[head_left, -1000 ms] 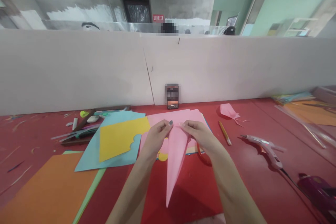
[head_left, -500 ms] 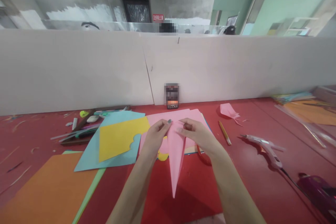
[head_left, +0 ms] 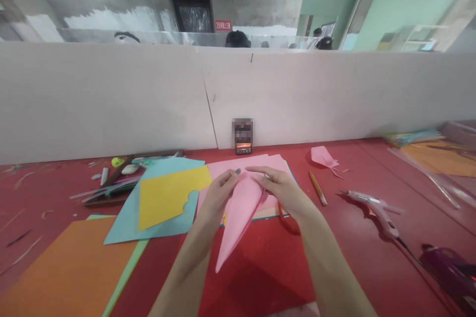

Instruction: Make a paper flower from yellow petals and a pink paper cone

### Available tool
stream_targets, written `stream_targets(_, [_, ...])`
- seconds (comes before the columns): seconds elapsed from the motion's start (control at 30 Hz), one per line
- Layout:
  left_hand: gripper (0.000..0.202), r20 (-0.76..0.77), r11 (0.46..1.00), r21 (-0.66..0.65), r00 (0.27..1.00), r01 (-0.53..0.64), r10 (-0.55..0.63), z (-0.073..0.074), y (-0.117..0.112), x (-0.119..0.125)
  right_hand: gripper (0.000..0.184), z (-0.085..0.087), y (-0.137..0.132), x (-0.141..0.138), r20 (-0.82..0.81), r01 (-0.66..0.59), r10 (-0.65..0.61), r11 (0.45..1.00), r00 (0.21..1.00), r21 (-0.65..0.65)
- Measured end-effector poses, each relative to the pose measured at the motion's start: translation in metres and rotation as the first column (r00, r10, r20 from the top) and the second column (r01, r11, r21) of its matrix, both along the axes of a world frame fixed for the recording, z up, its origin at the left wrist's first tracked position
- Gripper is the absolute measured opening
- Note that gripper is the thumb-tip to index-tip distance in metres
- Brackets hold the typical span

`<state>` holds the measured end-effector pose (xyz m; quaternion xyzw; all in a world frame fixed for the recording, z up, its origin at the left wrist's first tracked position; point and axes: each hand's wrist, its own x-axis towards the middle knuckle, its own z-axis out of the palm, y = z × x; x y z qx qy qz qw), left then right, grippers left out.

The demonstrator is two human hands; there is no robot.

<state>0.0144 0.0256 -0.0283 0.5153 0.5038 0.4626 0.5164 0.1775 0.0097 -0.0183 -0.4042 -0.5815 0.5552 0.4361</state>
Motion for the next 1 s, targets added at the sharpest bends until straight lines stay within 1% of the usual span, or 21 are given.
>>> stream_targets(0.13, [0.033,0.035,0.995,-0.008,0.995,0.096,-0.095,-0.005,0.001,-0.001,0.034,-0.001,0.0,0.001,-0.018,-0.015,0.014,1.0,1.0,-0.025])
stream_targets(0.23, [0.034,0.076,0.997,0.016,0.994,0.076,-0.078,-0.009,0.002,0.0,0.034,-0.002,0.001,0.001,-0.042,0.003,-0.004,1.0,0.999,-0.017])
stream_targets(0.37, [0.033,0.208,0.999,0.021,0.977,0.032,-0.035,-0.014,0.003,0.002,0.033,-0.006,0.004,-0.002,-0.064,0.018,-0.018,1.0,0.998,0.003])
stream_targets(0.5, [0.03,0.315,0.999,0.027,0.948,0.04,-0.046,-0.017,0.005,0.002,0.028,-0.011,0.009,-0.004,-0.096,0.11,-0.107,0.994,0.99,0.025])
stream_targets(0.57, [0.03,0.314,0.998,0.032,0.948,0.052,-0.06,-0.018,0.005,0.002,0.025,-0.012,0.009,-0.004,-0.12,0.163,-0.159,0.986,0.98,0.02])
stream_targets(0.63, [0.031,0.277,0.998,0.034,0.959,0.058,-0.065,-0.017,0.004,0.003,0.022,-0.011,0.008,-0.003,-0.124,0.193,-0.189,0.981,0.974,0.02])
stream_targets(0.77, [0.032,0.126,0.999,0.025,0.991,0.045,-0.048,-0.013,0.002,0.004,0.021,-0.006,0.005,-0.002,-0.052,0.198,-0.196,0.98,0.979,0.021])
stream_targets(0.87, [0.035,0.031,0.998,0.047,0.999,0.031,-0.032,-0.012,0.001,0.004,0.02,-0.004,0.005,-0.003,-0.023,0.191,-0.191,0.982,0.981,0.006])
stream_targets(0.93, [0.036,0.058,0.998,0.054,0.998,0.021,-0.024,-0.013,0.002,0.004,0.022,-0.004,0.005,-0.004,-0.052,0.192,-0.193,0.981,0.98,-0.014])
stream_targets(1.0, [0.033,0.146,0.999,0.046,0.989,-0.003,-0.004,-0.016,0.003,0.003,0.024,-0.005,0.006,-0.004,-0.089,0.174,-0.175,0.985,0.98,-0.021])
